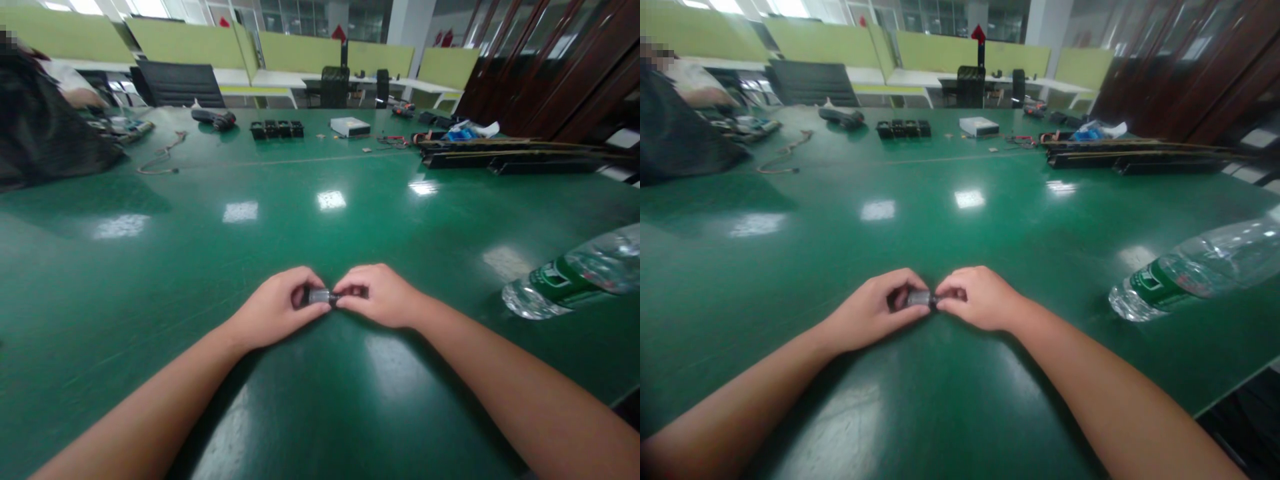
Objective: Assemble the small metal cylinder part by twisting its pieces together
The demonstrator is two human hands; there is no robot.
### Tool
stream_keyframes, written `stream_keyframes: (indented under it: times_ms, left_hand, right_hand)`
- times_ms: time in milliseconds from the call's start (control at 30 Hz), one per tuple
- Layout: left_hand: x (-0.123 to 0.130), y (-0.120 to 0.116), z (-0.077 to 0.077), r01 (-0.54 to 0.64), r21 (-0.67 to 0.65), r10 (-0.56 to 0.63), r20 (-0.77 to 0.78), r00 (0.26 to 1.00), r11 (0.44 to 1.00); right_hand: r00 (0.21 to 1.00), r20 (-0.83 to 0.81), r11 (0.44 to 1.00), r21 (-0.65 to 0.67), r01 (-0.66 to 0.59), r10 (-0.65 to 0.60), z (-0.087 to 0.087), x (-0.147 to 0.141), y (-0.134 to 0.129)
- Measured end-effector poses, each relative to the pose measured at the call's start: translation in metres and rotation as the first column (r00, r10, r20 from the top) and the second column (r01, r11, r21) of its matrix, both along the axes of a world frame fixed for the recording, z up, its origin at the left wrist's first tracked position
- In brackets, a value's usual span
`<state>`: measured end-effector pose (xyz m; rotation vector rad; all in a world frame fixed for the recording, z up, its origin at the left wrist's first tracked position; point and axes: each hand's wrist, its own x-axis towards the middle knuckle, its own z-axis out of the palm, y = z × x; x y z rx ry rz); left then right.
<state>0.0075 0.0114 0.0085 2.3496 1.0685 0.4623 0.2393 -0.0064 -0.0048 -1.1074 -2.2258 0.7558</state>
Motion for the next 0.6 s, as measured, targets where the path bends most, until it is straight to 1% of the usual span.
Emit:
stream_keyframes:
  times_ms: [233, 600]
  left_hand:
    - [0.0008, 0.0004, -0.0009, 0.008, 0.021, -0.008, -0.016, 1.000, 1.000]
    - [0.0013, -0.0006, -0.0019, 0.009, 0.041, -0.008, -0.033, 0.999, 0.999]
  right_hand:
    - [0.999, 0.018, 0.999, 0.034, -0.037, 0.037, -0.0001, 0.0011, -0.0003]
    - [0.999, 0.026, 0.998, 0.043, -0.033, 0.032, 0.0011, -0.0001, -0.0003]
